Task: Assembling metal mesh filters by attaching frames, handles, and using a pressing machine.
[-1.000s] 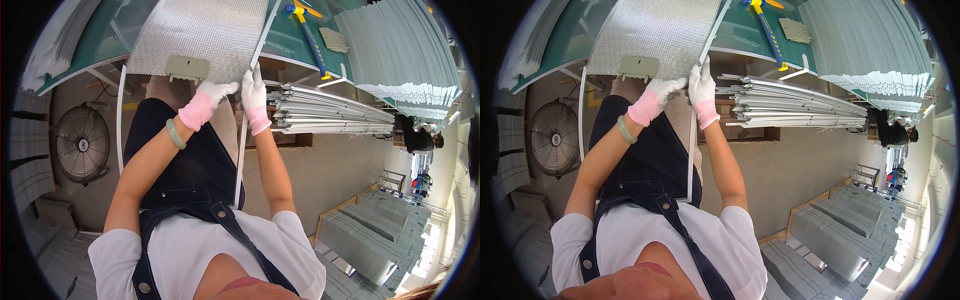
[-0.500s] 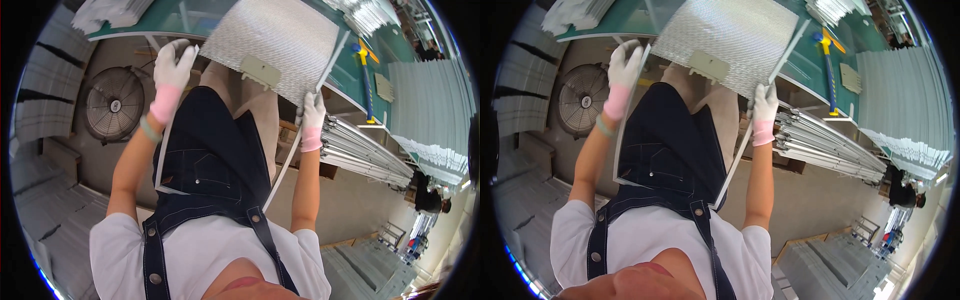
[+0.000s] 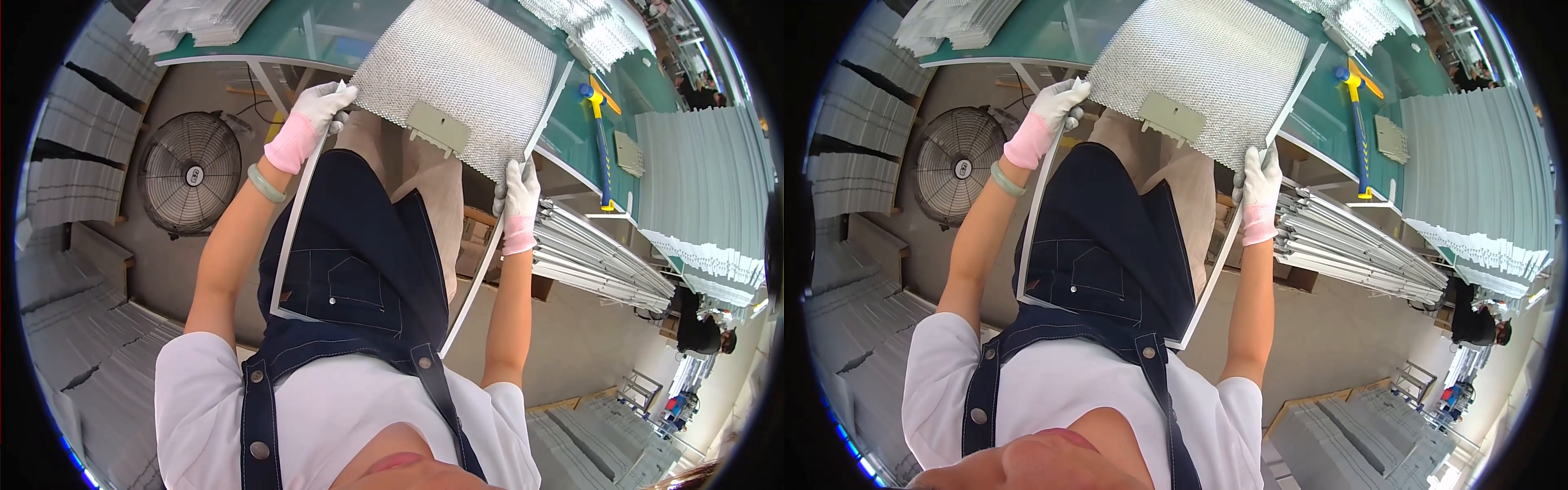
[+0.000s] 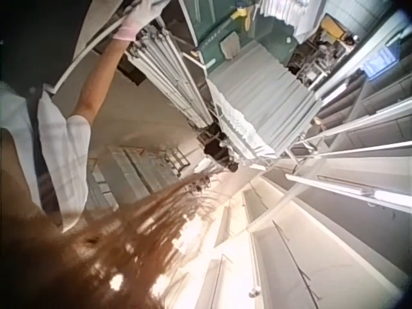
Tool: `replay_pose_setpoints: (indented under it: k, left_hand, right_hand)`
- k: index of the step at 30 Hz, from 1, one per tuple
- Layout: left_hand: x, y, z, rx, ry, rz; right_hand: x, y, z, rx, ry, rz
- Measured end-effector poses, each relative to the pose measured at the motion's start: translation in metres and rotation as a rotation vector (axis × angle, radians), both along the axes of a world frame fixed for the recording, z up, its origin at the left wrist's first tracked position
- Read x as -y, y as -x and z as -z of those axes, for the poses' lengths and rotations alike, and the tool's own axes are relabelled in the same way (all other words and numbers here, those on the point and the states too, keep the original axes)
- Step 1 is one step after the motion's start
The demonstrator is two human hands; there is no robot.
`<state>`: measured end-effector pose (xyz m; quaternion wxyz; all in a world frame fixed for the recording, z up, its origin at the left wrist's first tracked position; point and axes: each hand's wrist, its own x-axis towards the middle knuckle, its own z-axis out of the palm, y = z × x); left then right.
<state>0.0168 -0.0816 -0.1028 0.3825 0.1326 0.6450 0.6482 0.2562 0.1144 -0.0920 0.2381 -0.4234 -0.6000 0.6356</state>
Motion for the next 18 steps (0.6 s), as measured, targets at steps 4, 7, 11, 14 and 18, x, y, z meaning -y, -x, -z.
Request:
replay_pose_setpoints:
  k: [4, 7, 11, 14, 18]
  left_hand:
    - [-0.011, -0.006, 0.001, 0.021, -0.168, -0.041]
    - [-0.011, -0.001, -0.010, 0.089, -0.172, 0.114]
    - [-0.004, 0.000, -0.001, 0.137, -0.078, 0.206]
    - [0.022, -0.012, -0.008, 0.157, -0.048, 0.267]
    - [0.046, -0.030, -0.014, 0.173, 0.015, 0.247]
  right_hand:
    - [-0.008, -0.001, 0.003, 0.040, -0.016, 0.012]
    - [-0.021, -0.001, 0.006, 0.078, 0.025, -0.102]
    - [-0.022, -0.005, 0.035, -0.323, 0.184, -0.081]
    - [0.006, -0.011, 0.024, -0.312, 0.205, -0.028]
    - [0.029, -0.035, 0.029, -0.283, 0.257, -0.015]
